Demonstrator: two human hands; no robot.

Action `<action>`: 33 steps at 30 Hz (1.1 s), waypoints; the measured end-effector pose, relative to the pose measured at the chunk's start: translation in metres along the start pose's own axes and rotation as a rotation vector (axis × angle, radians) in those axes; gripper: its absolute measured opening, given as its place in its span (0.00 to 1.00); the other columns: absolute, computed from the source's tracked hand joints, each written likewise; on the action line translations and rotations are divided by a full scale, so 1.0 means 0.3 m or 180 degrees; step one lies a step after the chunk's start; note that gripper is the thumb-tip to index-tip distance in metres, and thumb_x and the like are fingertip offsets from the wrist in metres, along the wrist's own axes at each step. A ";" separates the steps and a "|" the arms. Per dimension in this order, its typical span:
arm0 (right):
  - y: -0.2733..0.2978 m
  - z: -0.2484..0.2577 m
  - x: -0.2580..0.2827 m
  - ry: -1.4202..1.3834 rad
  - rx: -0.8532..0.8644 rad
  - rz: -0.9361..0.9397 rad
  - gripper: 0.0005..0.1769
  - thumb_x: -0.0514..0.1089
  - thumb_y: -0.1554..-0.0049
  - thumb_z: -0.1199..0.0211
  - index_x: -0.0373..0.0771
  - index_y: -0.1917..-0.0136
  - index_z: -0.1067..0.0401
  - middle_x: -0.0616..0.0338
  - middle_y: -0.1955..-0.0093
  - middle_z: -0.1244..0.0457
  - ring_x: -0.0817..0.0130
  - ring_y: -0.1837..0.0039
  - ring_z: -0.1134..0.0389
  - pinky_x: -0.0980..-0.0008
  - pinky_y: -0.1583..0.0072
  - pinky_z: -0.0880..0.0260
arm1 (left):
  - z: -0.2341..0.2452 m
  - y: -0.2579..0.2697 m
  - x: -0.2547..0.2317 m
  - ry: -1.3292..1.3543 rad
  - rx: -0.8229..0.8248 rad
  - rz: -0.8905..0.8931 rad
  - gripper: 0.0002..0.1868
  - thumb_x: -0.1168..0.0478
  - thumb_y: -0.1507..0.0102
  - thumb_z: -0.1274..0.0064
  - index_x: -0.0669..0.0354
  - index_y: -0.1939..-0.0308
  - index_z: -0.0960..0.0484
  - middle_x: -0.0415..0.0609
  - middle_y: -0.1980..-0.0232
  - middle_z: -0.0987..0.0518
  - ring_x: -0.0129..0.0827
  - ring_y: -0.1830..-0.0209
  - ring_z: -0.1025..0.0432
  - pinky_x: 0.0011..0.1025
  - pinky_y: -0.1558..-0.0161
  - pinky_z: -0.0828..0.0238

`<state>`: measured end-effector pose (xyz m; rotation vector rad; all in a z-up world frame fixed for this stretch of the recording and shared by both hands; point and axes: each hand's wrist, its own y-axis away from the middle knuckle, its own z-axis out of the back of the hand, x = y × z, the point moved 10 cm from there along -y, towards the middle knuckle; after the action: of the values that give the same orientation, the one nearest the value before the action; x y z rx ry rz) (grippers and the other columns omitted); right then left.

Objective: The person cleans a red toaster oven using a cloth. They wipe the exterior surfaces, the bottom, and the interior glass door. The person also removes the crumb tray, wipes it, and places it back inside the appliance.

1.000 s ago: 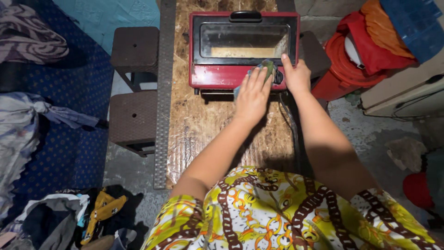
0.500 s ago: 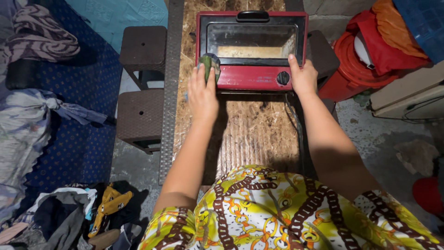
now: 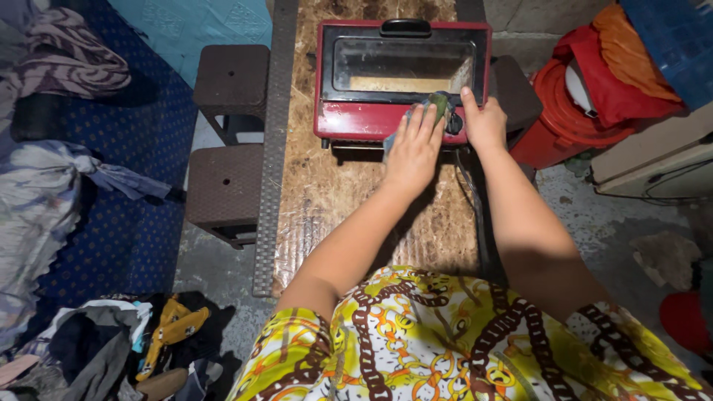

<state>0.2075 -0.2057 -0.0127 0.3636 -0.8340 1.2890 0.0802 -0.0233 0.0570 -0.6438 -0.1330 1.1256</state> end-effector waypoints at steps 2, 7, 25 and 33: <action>-0.003 -0.005 0.005 -0.0029 0.0012 -0.0003 0.38 0.73 0.39 0.40 0.31 0.49 0.25 0.34 0.52 0.31 0.39 0.43 0.29 0.50 0.41 0.31 | 0.019 0.004 0.043 -0.0177 0.0005 -0.0140 0.28 0.66 0.39 0.56 0.62 0.33 0.28 0.62 0.26 0.35 0.55 0.23 0.43 0.53 0.26 0.51; 0.024 0.013 0.014 -0.0103 -0.0002 -0.0048 0.36 0.72 0.39 0.40 0.34 0.47 0.24 0.35 0.52 0.31 0.39 0.44 0.29 0.49 0.42 0.31 | 0.121 0.029 0.377 0.0673 -0.0493 0.0955 0.19 0.63 0.25 0.60 0.61 0.30 0.29 0.63 0.27 0.32 0.56 0.25 0.40 0.48 0.22 0.47; 0.095 0.005 -0.030 -0.0235 -0.0255 0.0278 0.31 0.59 0.30 0.62 0.32 0.49 0.28 0.31 0.53 0.32 0.32 0.47 0.31 0.42 0.45 0.33 | -0.049 -0.162 -0.061 0.0712 0.0099 -0.0153 0.22 0.63 0.36 0.52 0.62 0.38 0.23 0.59 0.30 0.30 0.55 0.27 0.40 0.48 0.25 0.46; 0.090 0.008 -0.036 -0.0058 -0.0318 0.0275 0.31 0.59 0.29 0.62 0.32 0.50 0.28 0.30 0.54 0.33 0.30 0.47 0.32 0.39 0.46 0.35 | 0.051 -0.144 -0.026 0.0815 -0.0032 -0.0282 0.18 0.62 0.35 0.55 0.56 0.44 0.18 0.58 0.32 0.27 0.54 0.29 0.36 0.45 0.27 0.44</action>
<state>0.1807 -0.2074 -0.0244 0.2625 -0.9345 1.3199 0.1048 -0.0355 0.0944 -0.7778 0.0520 0.9493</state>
